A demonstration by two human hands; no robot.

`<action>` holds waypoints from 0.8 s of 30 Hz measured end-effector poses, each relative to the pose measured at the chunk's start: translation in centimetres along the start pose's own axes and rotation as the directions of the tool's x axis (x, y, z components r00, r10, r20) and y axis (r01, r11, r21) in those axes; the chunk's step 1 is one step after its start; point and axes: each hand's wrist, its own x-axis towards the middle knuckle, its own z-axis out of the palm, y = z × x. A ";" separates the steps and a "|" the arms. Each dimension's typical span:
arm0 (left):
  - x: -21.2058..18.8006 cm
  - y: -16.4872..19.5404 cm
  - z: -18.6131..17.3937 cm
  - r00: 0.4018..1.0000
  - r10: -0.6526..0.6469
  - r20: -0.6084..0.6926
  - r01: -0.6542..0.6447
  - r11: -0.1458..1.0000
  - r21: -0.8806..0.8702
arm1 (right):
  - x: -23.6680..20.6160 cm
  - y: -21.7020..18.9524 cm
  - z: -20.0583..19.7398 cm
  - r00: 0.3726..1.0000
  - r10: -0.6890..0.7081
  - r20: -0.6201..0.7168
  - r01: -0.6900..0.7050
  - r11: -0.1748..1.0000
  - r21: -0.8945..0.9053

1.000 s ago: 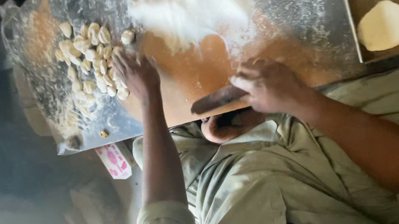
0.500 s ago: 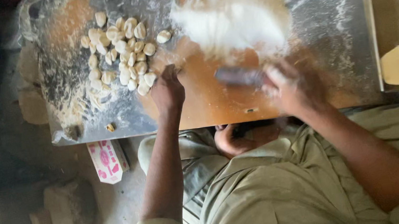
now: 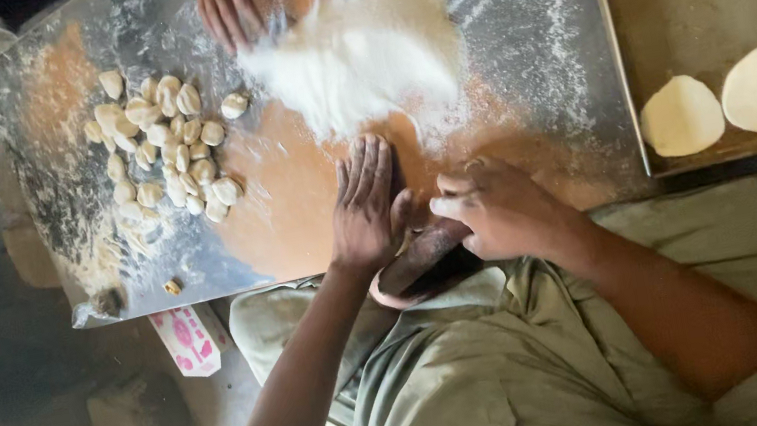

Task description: The person sits on the floor and repeatedly rolls small dough balls into flat discs using a rolling pin on a floured wooden board. Each flattened disc is placed on a nearby metal tray. Another person works alongside at the same table.

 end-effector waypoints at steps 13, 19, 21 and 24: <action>-2.7 1.2 1.6 0.963 -0.028 0.269 0.058 0.993 -0.106 | -0.2 -2.9 0.5 0.981 0.195 0.021 -0.193 0.977 -0.085; 4.3 -2.7 0.8 0.869 -0.485 0.096 0.470 0.871 0.144 | 1.8 -1.2 0.0 0.921 0.385 -0.059 -0.377 0.919 0.112; 8.1 -4.3 1.1 0.853 -0.522 -0.029 0.520 0.841 0.149 | 2.9 0.3 -0.3 0.901 0.100 -0.421 -0.140 0.988 -0.063; 11.1 -4.9 1.6 0.885 -0.351 -0.307 0.429 0.870 0.244 | 3.3 1.5 -0.3 0.913 0.211 -0.349 -0.255 0.963 -0.083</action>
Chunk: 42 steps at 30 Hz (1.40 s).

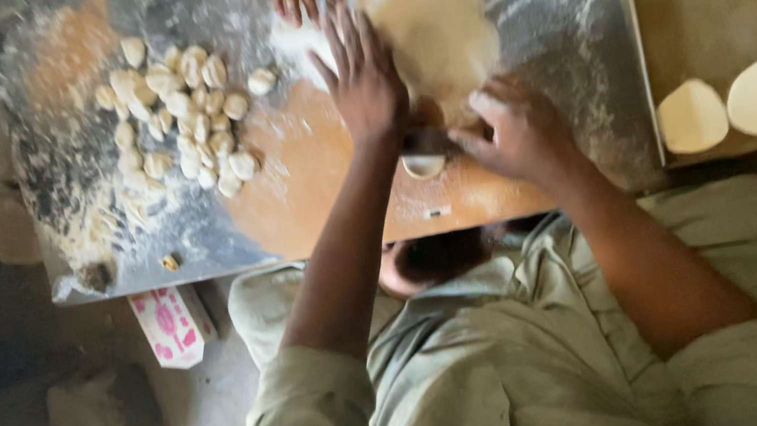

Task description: The person sits on the floor and repeatedly rolls small dough balls into flat discs using a rolling pin on a floured wooden board. Each flattened disc is placed on a nearby metal tray. Another person works alongside at the same table.

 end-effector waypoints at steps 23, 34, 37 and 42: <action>-11.1 -3.2 -3.5 0.977 0.040 0.212 0.019 0.963 -0.270 | -4.9 -2.5 -0.8 0.984 -0.098 0.151 0.086 0.993 0.081; -2.7 2.0 -1.8 0.938 0.223 -0.265 -0.277 0.943 -0.186 | -2.9 -2.8 1.7 0.993 0.121 0.016 -0.122 0.992 0.039; -6.7 1.0 -3.5 0.965 0.156 -0.209 -0.197 0.962 -0.190 | -3.7 -4.4 1.2 0.959 0.223 0.178 -0.222 0.975 -0.024; -11.0 -0.2 -5.5 0.968 0.241 -0.065 -0.250 0.931 -0.266 | -4.3 -4.7 -0.1 0.971 0.041 0.235 -0.057 0.996 0.063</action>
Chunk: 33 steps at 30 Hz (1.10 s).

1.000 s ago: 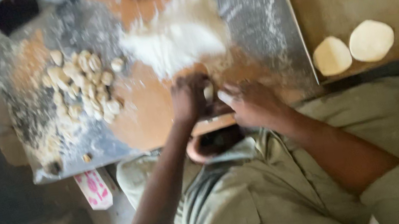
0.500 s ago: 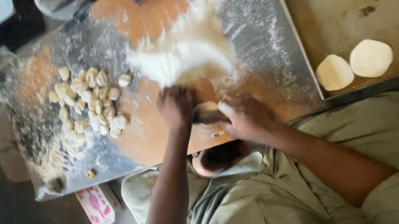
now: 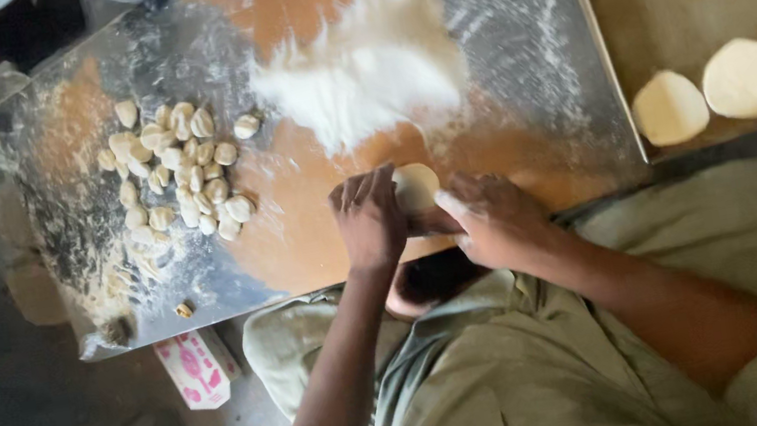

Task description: The person sits on the floor and repeatedly rolls small dough balls into flat discs using a rolling pin on a floured wooden board. Each flattened disc is placed on a nearby metal tray. Another person works alongside at the same table.

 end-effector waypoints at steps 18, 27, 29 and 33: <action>11.9 35.3 12.9 0.544 0.649 0.531 -0.535 0.756 -0.376 | -4.3 8.6 7.8 0.987 -0.099 -0.124 0.146 0.870 0.472; 9.2 6.7 4.1 0.977 0.053 0.206 -0.056 0.998 0.007 | -1.7 6.0 1.0 0.969 -0.044 0.242 0.000 0.983 0.182; 9.1 -2.4 1.4 0.968 -0.237 -0.078 0.248 0.949 0.193 | -1.4 5.1 -0.8 0.991 -0.094 0.092 0.092 0.995 0.024; 0.4 -11.4 -2.4 0.786 -0.604 -0.131 0.602 0.698 0.387 | -1.0 5.2 -3.4 0.959 0.275 0.065 -0.265 0.955 -0.130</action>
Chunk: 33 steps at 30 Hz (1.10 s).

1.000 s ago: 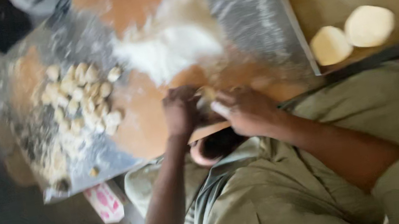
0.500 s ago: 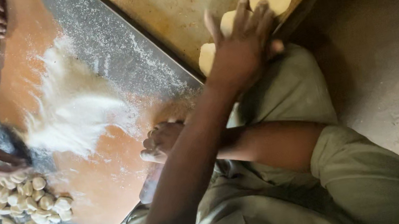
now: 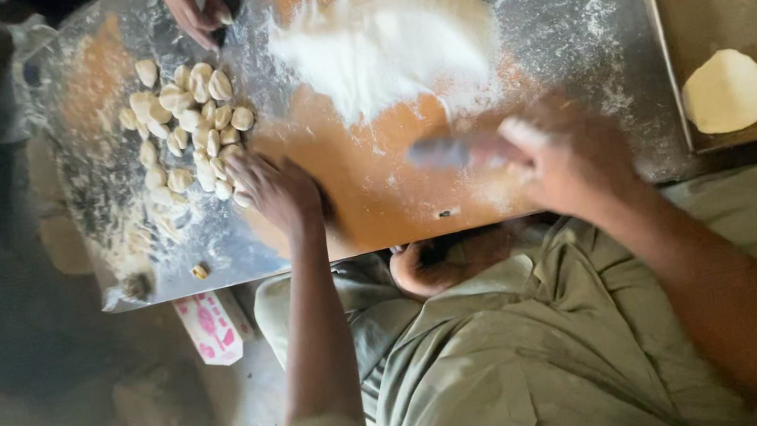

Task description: The person sits on the floor and repeatedly rolls small dough balls into flat discs using a rolling pin on a floured wooden board. Each flattened disc is placed on a nearby metal tray. Another person works alongside at the same table.

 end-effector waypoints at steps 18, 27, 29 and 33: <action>-5.8 5.7 -1.5 0.720 0.669 -0.184 -0.623 0.506 -0.597 | -0.8 -2.1 1.4 0.909 -0.417 0.024 0.417 0.909 0.012; -8.0 13.2 -2.3 0.527 0.849 0.044 -0.723 0.474 -0.502 | -0.2 -0.2 0.3 0.878 -0.475 0.057 0.464 0.875 0.140; -7.4 12.3 -3.4 0.475 0.866 0.156 -0.722 0.485 -0.493 | -0.1 -0.3 0.1 0.873 -0.476 0.101 0.466 0.878 0.111; -4.4 12.1 -3.6 0.448 0.813 0.372 -0.683 0.580 -0.444 | 0.2 -1.0 0.1 0.877 -0.422 0.230 0.415 0.906 0.081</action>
